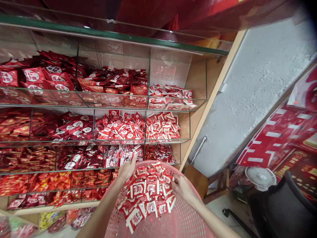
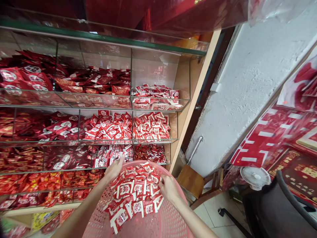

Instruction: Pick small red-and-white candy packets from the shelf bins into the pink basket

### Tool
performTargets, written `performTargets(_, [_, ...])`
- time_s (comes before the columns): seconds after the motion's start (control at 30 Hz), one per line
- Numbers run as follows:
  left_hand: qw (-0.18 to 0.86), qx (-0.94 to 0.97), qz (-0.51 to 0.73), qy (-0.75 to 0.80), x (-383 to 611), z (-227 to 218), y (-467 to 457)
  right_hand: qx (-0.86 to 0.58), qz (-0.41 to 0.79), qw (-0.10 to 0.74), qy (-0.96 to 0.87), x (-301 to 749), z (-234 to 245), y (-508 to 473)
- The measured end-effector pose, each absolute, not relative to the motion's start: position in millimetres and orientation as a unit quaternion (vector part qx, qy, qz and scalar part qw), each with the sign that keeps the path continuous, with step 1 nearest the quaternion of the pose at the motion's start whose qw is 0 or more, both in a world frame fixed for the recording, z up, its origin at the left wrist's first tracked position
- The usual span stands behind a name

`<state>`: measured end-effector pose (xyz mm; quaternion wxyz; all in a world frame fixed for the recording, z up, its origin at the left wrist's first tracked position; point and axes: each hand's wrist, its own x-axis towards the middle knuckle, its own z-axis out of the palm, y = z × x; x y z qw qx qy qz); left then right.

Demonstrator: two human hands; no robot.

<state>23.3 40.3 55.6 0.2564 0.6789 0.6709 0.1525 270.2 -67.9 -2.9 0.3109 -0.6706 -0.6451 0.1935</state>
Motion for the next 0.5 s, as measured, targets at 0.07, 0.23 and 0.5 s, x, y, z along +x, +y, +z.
performTargets(0.07, [0.264, 0.678, 0.145, 0.671, 23.8, 57.2, 40.4, -0.675, 0.184, 0.299, -0.649, 269.2, -4.7, -66.0])
performTargets(0.23, [0.267, 0.67, 0.147, 0.677, 23.1, 55.9, 41.5, -0.688, 0.194, 0.256, -0.651, 267.9, -4.9, -59.1])
performTargets(0.5, [0.265, 0.671, 0.146, 0.677, 23.5, 59.4, 38.8, -0.735, 0.145, 0.161, -0.642, 265.3, -1.5, -53.3])
